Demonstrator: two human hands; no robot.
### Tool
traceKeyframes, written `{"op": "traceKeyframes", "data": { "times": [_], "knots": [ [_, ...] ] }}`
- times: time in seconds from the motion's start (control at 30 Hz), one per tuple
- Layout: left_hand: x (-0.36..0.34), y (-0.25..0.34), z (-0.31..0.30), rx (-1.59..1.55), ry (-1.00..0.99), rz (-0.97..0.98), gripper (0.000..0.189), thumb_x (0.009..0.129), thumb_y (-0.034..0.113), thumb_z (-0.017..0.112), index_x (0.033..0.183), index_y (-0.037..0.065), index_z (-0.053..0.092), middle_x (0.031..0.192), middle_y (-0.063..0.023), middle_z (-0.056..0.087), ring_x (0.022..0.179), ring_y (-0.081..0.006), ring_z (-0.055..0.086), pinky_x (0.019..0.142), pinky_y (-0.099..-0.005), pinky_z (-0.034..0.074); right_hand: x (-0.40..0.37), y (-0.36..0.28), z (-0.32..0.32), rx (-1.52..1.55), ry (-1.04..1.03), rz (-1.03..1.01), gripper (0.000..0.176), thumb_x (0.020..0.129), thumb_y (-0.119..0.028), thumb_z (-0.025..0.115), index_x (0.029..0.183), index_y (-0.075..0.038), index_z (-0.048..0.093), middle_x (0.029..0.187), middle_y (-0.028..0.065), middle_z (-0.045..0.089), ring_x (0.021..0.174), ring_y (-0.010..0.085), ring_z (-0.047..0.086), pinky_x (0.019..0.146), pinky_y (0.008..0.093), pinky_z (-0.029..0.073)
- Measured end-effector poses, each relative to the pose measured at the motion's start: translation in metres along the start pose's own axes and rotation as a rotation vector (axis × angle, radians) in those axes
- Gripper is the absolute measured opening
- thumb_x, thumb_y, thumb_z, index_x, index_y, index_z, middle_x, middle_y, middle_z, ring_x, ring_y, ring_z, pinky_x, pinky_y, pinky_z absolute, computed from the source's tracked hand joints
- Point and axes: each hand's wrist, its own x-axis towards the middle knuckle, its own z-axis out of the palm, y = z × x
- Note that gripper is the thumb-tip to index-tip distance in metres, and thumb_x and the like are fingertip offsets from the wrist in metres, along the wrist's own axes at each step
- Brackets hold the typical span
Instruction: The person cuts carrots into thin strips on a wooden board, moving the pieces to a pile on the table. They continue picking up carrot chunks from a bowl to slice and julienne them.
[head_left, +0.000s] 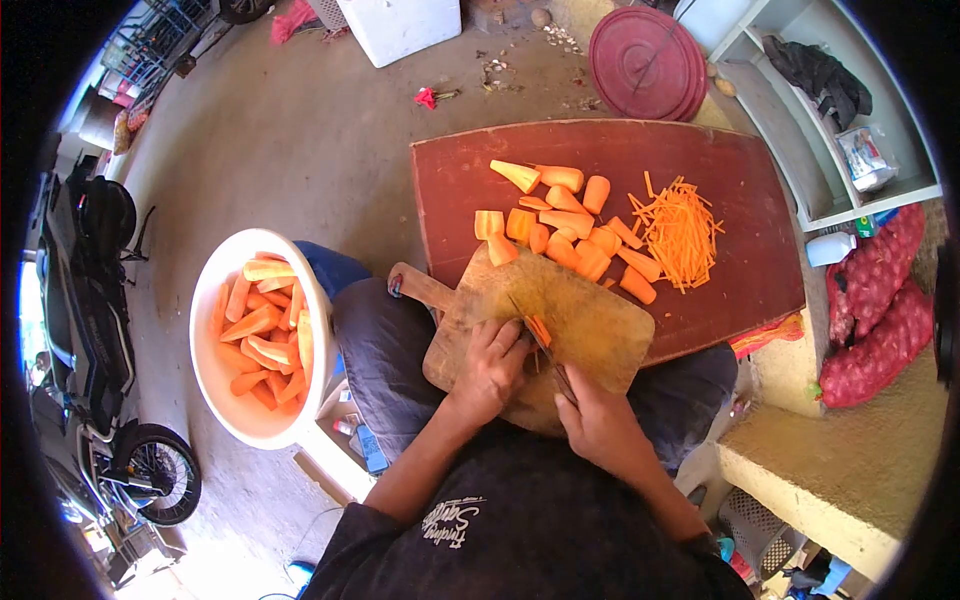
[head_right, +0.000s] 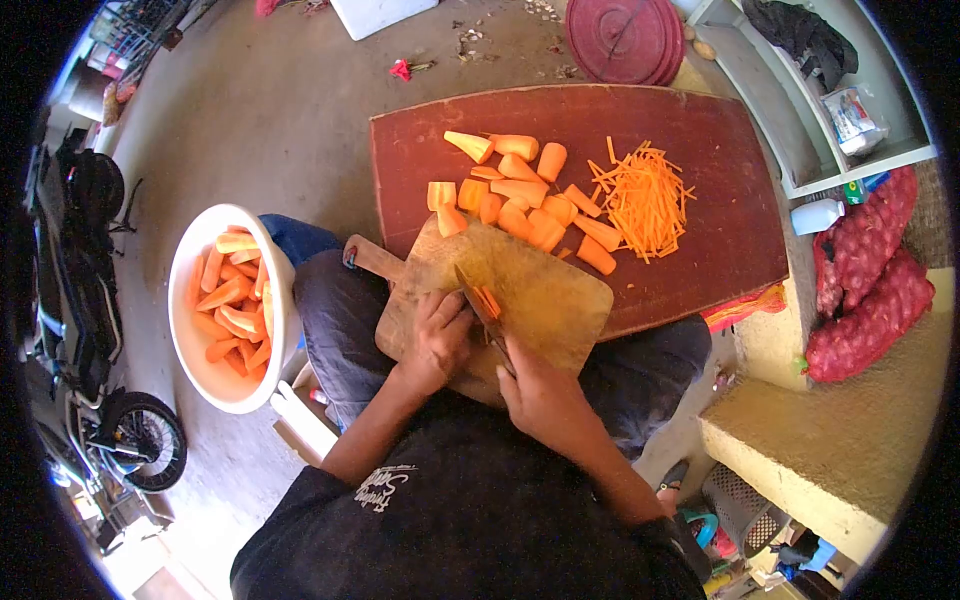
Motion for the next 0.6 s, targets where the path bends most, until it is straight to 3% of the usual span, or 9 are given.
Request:
{"op": "traceKeyframes", "data": {
  "times": [0.1, 0.3, 0.4, 0.6],
  "knots": [
    [0.001, 0.004, -0.004, -0.006, 0.001, -0.018, 0.049, 0.073, 0.003, 0.074, 0.121, -0.002, 0.073, 0.121, -0.016, 0.064, 0.112, -0.0359, 0.062, 0.097, -0.0463, 0.05, 0.018, 0.0, 0.005, 0.011, 0.077, -0.098, 0.046, 0.106, -0.016, 0.064, 0.145, 0.006, 0.055, 0.118, 0.0344, 0.07, 0.107, 0.0518, 0.07, 0.091, 0.0549, 0.056],
    [-0.002, 0.003, 0.0, 0.01, -0.001, -0.045, 0.05, 0.073, 0.001, 0.073, 0.123, -0.002, 0.072, 0.12, -0.0163, 0.062, 0.109, -0.0363, 0.059, 0.092, -0.0469, 0.049, -0.004, -0.003, -0.007, 0.052, 0.016, -0.043, 0.046, 0.105, -0.015, 0.064, 0.146, 0.005, 0.055, 0.117, 0.0347, 0.07, 0.106, 0.0526, 0.069, 0.091, 0.055, 0.055],
    [0.003, 0.006, -0.006, -0.013, 0.028, -0.025, 0.046, 0.074, 0.001, 0.072, 0.12, -0.003, 0.073, 0.117, -0.0166, 0.062, 0.104, -0.0363, 0.059, 0.089, -0.0475, 0.048, 0.018, 0.0, 0.002, 0.058, 0.048, -0.081, 0.047, 0.105, -0.015, 0.064, 0.146, 0.005, 0.055, 0.115, 0.0353, 0.071, 0.106, 0.0526, 0.07, 0.091, 0.0549, 0.056],
    [0.002, 0.005, -0.006, 0.009, 0.072, -0.019, 0.037, 0.075, -0.001, 0.072, 0.111, -0.004, 0.074, 0.112, -0.0178, 0.064, 0.101, -0.0364, 0.062, 0.088, -0.0463, 0.05, -0.008, -0.007, -0.013, 0.07, -0.017, -0.009, 0.047, 0.106, -0.016, 0.063, 0.147, 0.006, 0.054, 0.114, 0.0344, 0.071, 0.108, 0.0538, 0.069, 0.093, 0.0543, 0.056]
  ]
}}
